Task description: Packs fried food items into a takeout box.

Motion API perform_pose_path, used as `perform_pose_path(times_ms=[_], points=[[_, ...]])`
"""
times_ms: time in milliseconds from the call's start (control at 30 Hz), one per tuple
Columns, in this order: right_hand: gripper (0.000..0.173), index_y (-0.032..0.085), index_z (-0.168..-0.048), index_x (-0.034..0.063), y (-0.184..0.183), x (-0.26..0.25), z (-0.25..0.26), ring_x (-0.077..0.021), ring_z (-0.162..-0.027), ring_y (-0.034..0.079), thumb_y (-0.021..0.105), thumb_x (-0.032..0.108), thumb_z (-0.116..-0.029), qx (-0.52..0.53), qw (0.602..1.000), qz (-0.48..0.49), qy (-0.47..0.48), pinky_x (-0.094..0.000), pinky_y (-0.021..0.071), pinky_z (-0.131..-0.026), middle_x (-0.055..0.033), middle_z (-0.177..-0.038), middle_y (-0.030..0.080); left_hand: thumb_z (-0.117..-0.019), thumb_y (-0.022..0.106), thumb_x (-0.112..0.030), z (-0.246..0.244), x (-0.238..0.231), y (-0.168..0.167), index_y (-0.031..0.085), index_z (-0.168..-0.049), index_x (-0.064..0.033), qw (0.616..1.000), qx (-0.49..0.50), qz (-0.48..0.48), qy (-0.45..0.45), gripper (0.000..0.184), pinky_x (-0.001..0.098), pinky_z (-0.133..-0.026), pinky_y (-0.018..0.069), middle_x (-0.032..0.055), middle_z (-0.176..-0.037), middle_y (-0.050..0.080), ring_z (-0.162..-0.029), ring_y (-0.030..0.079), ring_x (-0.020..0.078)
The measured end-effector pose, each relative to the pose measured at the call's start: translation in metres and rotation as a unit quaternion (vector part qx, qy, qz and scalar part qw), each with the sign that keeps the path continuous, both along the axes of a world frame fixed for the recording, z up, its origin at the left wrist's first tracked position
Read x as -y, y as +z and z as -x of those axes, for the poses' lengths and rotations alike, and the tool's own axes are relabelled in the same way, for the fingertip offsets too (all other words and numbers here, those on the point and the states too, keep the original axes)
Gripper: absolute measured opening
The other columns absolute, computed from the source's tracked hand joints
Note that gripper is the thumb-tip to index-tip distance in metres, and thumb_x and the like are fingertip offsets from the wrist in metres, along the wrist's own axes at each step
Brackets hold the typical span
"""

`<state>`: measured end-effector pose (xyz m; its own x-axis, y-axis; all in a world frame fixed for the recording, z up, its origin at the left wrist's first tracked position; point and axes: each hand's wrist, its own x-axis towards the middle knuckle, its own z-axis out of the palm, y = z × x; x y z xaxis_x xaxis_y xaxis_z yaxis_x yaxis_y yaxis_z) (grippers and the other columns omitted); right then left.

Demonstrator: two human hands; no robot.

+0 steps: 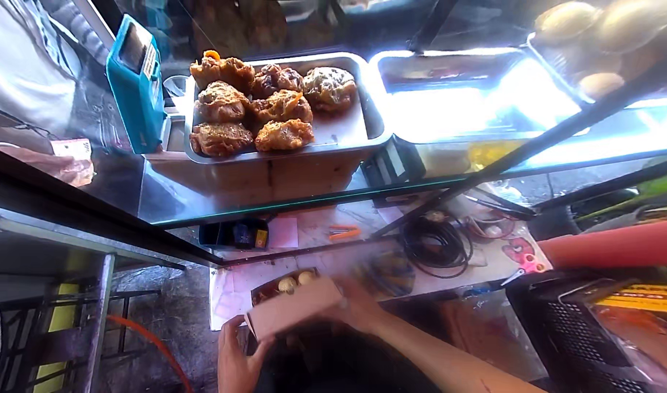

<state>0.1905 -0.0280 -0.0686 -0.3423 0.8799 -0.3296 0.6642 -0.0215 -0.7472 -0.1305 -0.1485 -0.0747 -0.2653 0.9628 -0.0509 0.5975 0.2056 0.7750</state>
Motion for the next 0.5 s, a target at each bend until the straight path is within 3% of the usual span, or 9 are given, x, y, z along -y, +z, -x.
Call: perform_pose_path(times_ms=[100, 233, 367, 433, 500], points=[[0.087, 0.059, -0.132, 0.0062, -0.021, -0.009, 0.015, -0.0245, -0.117, 0.065, 0.064, 0.078, -0.0831, 0.007, 0.99, 0.1, -0.095, -0.0497, 0.0522, -0.105, -0.0119, -0.121, 0.068, -0.0895, 0.065, -0.063, 0.004, -0.033, -0.015, 0.056, -0.132, -0.0002, 0.992, 0.04, 0.119, 0.02, 0.077, 0.0496, -0.096, 0.0548, 0.0223, -0.13, 0.059, -0.118, 0.061, 0.0323], [0.088, 0.047, -0.147, 0.0071, -0.037, -0.024, 0.026, -0.027, -0.115, 0.067, 0.061, 0.072, -0.0898, -0.011, 0.975, 0.166, -0.15, -0.0502, 0.0526, -0.104, -0.0152, -0.124, 0.069, -0.0944, 0.066, -0.052, 0.008, -0.071, -0.025, 0.033, -0.151, -0.0012, 0.943, 0.235, 0.237, -0.02, 0.083, 0.0443, -0.091, 0.0598, 0.0201, -0.128, 0.063, -0.106, 0.069, 0.0254], [0.082, 0.052, -0.146, 0.014, -0.027, -0.038, 0.035, -0.0287, -0.123, 0.063, 0.066, 0.07, -0.0882, -0.031, 0.981, 0.158, -0.111, -0.05, 0.0505, -0.107, -0.0169, -0.133, 0.064, -0.0939, 0.07, -0.047, 0.0, -0.069, -0.015, 0.032, -0.156, -0.004, 0.944, 0.265, 0.196, 0.001, 0.084, 0.047, -0.093, 0.0592, 0.0213, -0.139, 0.058, -0.113, 0.068, 0.0278], [0.08, 0.055, -0.144, 0.0181, -0.027, -0.037, 0.041, -0.0307, -0.124, 0.06, 0.07, 0.07, -0.0852, -0.045, 0.985, 0.126, -0.111, -0.0502, 0.0506, -0.106, -0.0187, -0.135, 0.06, -0.0921, 0.073, -0.039, -0.008, -0.063, -0.012, 0.038, -0.153, 0.0005, 0.959, 0.251, 0.127, 0.022, 0.081, 0.0477, -0.099, 0.057, 0.0227, -0.146, 0.053, -0.12, 0.064, 0.0305], [0.081, 0.055, -0.144, 0.0191, -0.034, -0.032, 0.045, -0.0296, -0.125, 0.059, 0.072, 0.07, -0.083, -0.063, 0.984, 0.109, -0.127, -0.0488, 0.0505, -0.106, -0.0177, -0.135, 0.06, -0.0911, 0.075, -0.035, -0.014, -0.058, -0.004, 0.041, -0.148, 0.0046, 0.965, 0.241, 0.091, 0.048, 0.077, 0.0479, -0.1, 0.0558, 0.0256, -0.144, 0.052, -0.122, 0.062, 0.0327]])
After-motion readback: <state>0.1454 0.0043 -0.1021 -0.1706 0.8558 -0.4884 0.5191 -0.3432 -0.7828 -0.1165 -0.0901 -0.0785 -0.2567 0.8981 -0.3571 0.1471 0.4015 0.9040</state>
